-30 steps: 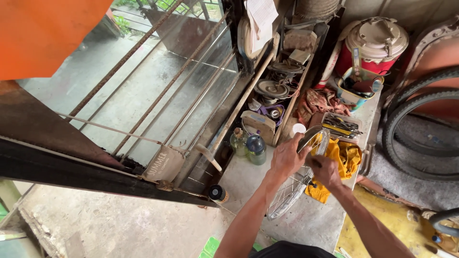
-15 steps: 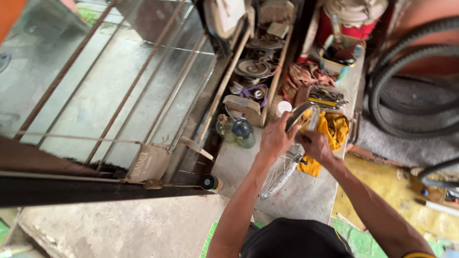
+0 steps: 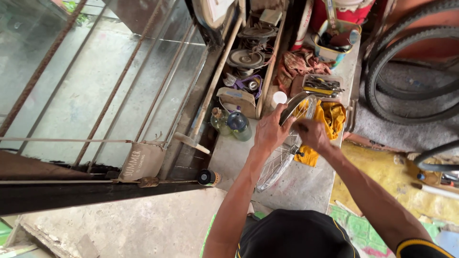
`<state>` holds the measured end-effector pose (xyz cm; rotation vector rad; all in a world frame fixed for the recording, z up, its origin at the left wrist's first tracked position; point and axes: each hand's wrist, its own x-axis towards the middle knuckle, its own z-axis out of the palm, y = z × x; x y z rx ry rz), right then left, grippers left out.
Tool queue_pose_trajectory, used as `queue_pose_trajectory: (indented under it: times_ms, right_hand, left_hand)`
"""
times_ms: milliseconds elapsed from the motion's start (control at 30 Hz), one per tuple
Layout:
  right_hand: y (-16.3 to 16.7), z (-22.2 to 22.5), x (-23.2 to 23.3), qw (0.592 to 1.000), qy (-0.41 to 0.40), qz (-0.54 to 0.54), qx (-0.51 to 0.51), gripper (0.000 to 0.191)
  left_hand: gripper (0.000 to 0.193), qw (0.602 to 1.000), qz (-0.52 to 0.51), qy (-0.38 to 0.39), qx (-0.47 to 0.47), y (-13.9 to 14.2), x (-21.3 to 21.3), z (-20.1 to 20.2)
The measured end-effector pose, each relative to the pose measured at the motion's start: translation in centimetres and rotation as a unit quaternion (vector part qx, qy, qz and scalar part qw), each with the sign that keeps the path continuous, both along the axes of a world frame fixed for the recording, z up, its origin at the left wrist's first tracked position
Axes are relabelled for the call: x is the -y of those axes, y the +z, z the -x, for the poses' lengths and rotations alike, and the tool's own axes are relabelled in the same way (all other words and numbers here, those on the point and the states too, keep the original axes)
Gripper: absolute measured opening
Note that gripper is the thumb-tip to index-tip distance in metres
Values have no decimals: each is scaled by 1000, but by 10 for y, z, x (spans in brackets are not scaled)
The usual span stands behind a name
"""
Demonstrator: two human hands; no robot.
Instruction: The person wipes a bicycle wheel rim with a yellow cloth, rotating the wheel to clean different sections. They briefly handle a tire and inner tube on the floor, then return to wiping the rim and spokes before stepping back.
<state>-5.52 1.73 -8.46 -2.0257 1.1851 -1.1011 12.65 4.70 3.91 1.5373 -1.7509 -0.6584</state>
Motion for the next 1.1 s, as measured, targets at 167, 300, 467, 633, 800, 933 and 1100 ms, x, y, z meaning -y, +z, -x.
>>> queue_pose_trajectory:
  times_ms: [167,300,467,633,800,933,1100]
  right_hand:
    - [3,7,25,998,-33,49,6,7]
    - [-10,-1,-4,1000,-2,13,-9,8]
    - [-17,1,2,999,-14,-6,-31,11]
    - [-9,1,21,998,-69,-3,-10,18]
    - [-12,-5,-9,998,-57,-17,14,20]
    - [-23,4,-31,994,-76,-67,45,20]
    - [-33,9,-49,982,-141,-114,60,26]
  left_hand:
    - [41,1000,-20,-17,-5,0,2,1]
    - [44,999,22,-25,-19,4,3,-7]
    - [38,999,-15,-30,-34,-2,8,-8]
    - [35,999,-10,-21,-40,-6,16,0]
    - [38,997,-76,-11,-8,-1,14,-1]
    - [40,996,-82,-28,-31,-2,15,3]
    - [38,995,33,-88,-31,-4,8,14]
